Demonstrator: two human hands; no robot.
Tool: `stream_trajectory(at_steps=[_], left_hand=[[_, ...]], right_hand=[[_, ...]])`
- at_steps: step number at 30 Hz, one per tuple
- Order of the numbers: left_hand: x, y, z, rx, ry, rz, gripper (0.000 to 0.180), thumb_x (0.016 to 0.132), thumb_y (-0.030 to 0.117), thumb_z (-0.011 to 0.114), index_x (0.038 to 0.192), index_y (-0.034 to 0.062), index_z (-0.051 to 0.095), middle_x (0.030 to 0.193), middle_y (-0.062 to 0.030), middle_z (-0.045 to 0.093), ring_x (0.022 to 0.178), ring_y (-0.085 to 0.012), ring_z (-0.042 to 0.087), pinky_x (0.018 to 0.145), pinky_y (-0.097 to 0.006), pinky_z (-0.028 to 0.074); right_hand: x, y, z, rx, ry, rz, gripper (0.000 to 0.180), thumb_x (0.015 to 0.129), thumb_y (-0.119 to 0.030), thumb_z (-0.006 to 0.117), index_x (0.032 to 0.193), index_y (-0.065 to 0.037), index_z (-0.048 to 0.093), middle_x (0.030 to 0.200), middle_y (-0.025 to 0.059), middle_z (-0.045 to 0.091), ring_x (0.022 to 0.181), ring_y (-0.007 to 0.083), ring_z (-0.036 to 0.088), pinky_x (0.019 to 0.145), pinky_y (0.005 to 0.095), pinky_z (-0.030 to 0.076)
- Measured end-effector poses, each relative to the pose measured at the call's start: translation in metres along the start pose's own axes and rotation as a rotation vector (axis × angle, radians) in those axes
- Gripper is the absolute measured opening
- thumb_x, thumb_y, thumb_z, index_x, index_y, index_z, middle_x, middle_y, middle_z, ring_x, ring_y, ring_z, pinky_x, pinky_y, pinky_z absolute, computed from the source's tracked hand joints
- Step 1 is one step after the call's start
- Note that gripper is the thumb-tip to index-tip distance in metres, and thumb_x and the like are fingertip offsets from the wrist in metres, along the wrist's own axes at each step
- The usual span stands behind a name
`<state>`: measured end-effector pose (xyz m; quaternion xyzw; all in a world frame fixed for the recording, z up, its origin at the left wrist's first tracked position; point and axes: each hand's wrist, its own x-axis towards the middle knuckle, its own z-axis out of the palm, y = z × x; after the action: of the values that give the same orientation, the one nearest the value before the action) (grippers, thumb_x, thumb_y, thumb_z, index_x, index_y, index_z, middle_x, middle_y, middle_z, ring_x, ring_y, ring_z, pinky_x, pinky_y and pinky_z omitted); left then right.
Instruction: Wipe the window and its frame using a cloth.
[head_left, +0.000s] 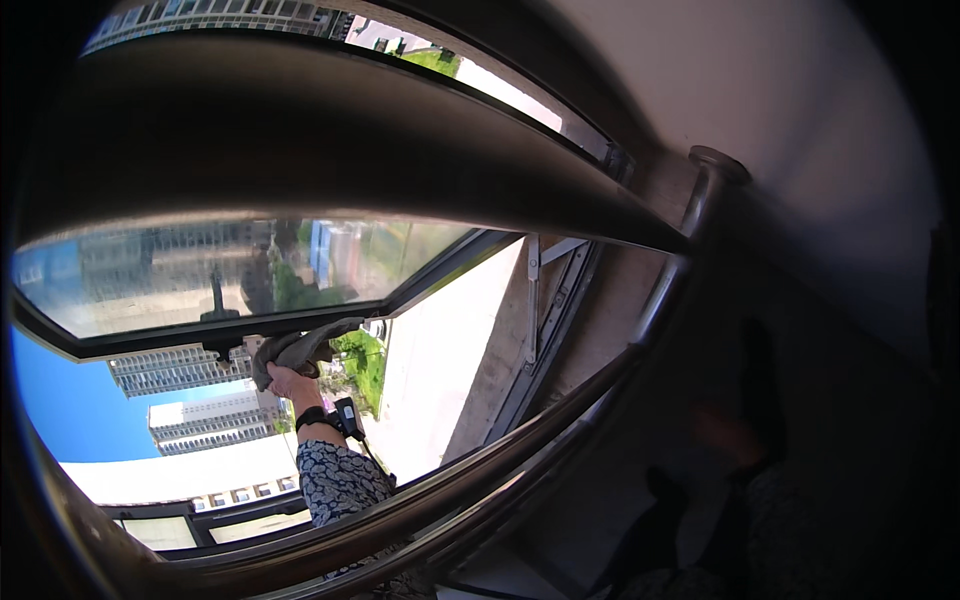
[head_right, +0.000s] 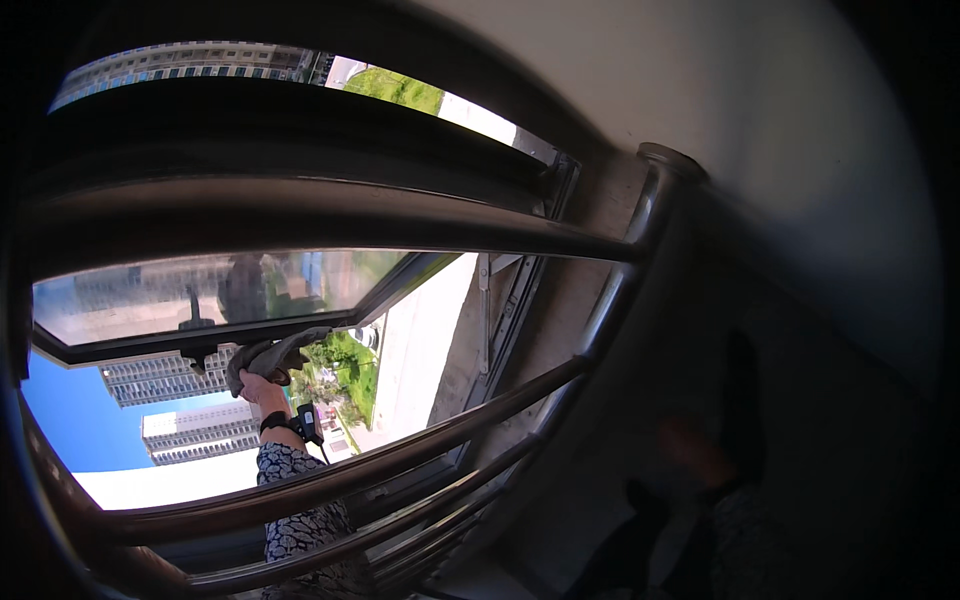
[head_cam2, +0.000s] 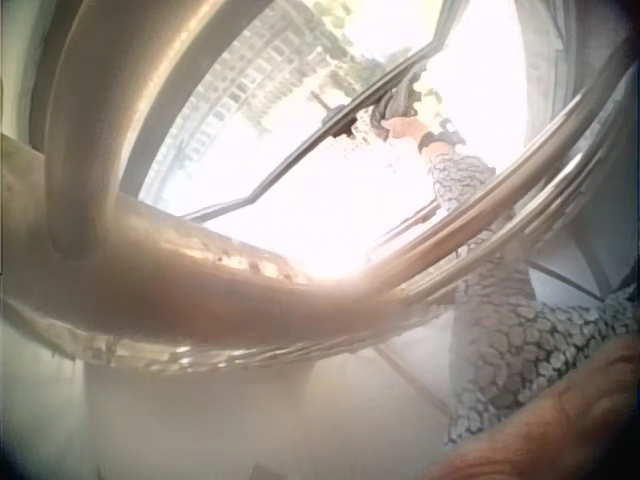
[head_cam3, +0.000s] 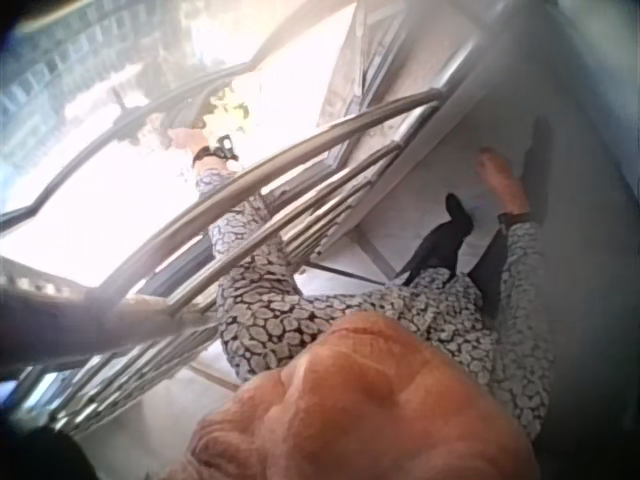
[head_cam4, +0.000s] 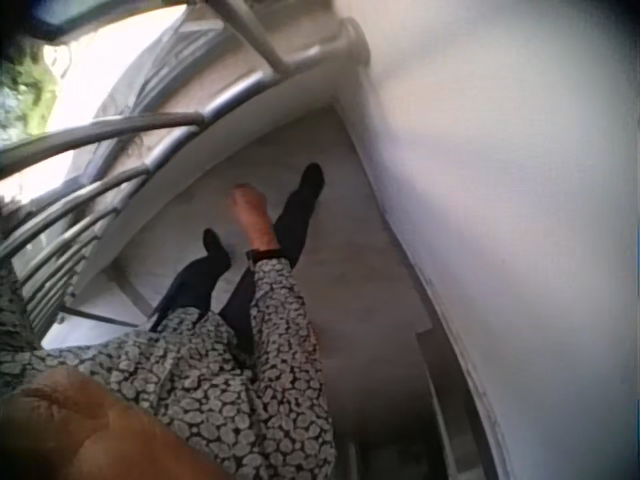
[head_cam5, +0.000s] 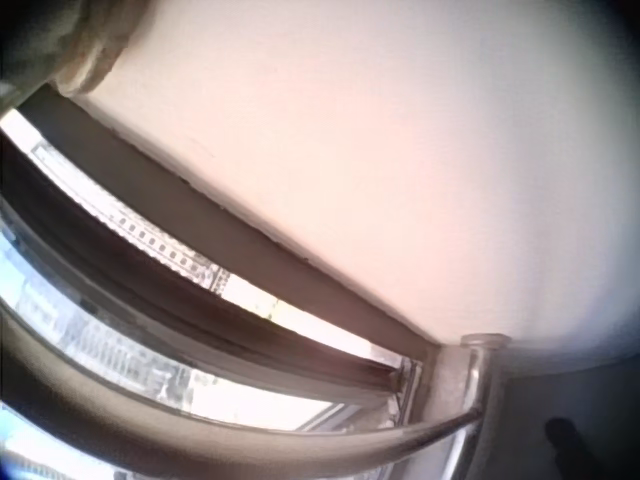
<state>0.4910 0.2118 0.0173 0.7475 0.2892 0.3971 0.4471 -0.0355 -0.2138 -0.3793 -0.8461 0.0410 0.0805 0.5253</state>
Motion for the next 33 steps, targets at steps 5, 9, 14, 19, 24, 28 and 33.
stream_trajectory(at_steps=[5,9,14,19,24,28,33], left_hand=[[-0.020,-0.021,0.029,-0.080,-0.178,-0.106,0.057,0.087,0.039,0.057,0.125,-0.0002,0.041,0.117,-0.0155,0.052,0.095,-0.0317,0.058,0.076,-0.049,0.052],[-0.038,-0.077,0.038,-0.162,-0.353,-0.190,0.054,0.088,0.035,0.057,0.127,0.0021,0.039,0.118,-0.0148,0.052,0.100,-0.0297,0.057,0.076,-0.051,0.052],[-0.071,-0.100,0.061,-0.032,-0.190,-0.190,0.049,0.090,0.031,0.055,0.123,-0.0024,0.040,0.114,-0.0156,0.055,0.092,-0.0274,0.061,0.074,-0.038,0.055],[-0.083,-0.146,0.068,-0.095,-0.391,-0.263,0.033,0.091,0.014,0.051,0.119,-0.0020,0.044,0.103,-0.0151,0.057,0.078,-0.0278,0.063,0.060,-0.039,0.058],[-0.134,-0.205,0.086,-0.285,-0.565,-0.395,0.030,0.091,0.002,0.044,0.120,-0.0012,0.044,0.109,-0.0156,0.055,0.091,-0.0309,0.062,0.072,-0.045,0.058],[-0.150,-0.213,0.082,-0.264,-0.750,-0.518,0.030,0.091,0.004,0.046,0.120,-0.0039,0.044,0.112,-0.0168,0.054,0.097,-0.0323,0.060,0.081,-0.046,0.055],[-0.161,-0.200,0.080,-0.248,-0.588,-0.445,0.027,0.091,0.004,0.046,0.113,-0.0106,0.045,0.105,-0.0193,0.055,0.088,-0.0314,0.062,0.076,-0.043,0.056]], right_hand=[[0.010,0.018,0.023,0.012,-0.121,0.166,0.029,0.092,-0.024,0.049,0.112,-0.005,0.057,0.108,0.0164,0.058,0.100,0.0314,0.056,0.088,0.0418,0.045],[0.022,0.005,0.024,0.004,-0.321,0.300,0.023,0.092,-0.020,0.048,0.102,-0.004,0.059,0.099,0.0161,0.059,0.089,0.0305,0.058,0.079,0.0421,0.048],[-0.002,-0.007,0.027,0.415,-0.341,0.452,0.022,0.093,-0.018,0.045,0.100,-0.002,0.058,0.093,0.0145,0.060,0.085,0.0266,0.058,0.075,0.0409,0.047],[0.006,-0.028,0.002,0.058,-0.099,0.112,0.023,0.094,-0.019,0.045,0.101,-0.001,0.058,0.094,0.0134,0.060,0.087,0.0254,0.059,0.076,0.0401,0.048],[0.018,-0.005,0.013,0.448,-0.118,0.443,0.022,0.085,-0.010,0.049,0.100,0.001,0.060,0.096,0.0208,0.061,0.087,0.0355,0.059,0.079,0.0459,0.047],[0.016,-0.015,0.010,-0.055,-0.377,0.224,0.020,0.085,-0.009,0.048,0.098,0.001,0.060,0.092,0.0196,0.060,0.084,0.0337,0.058,0.079,0.0445,0.047],[0.008,-0.035,-0.024,0.223,-0.321,0.405,0.025,0.095,-0.021,0.046,0.104,-0.002,0.059,0.098,0.0142,0.060,0.089,0.0280,0.059,0.077,0.0403,0.048]])
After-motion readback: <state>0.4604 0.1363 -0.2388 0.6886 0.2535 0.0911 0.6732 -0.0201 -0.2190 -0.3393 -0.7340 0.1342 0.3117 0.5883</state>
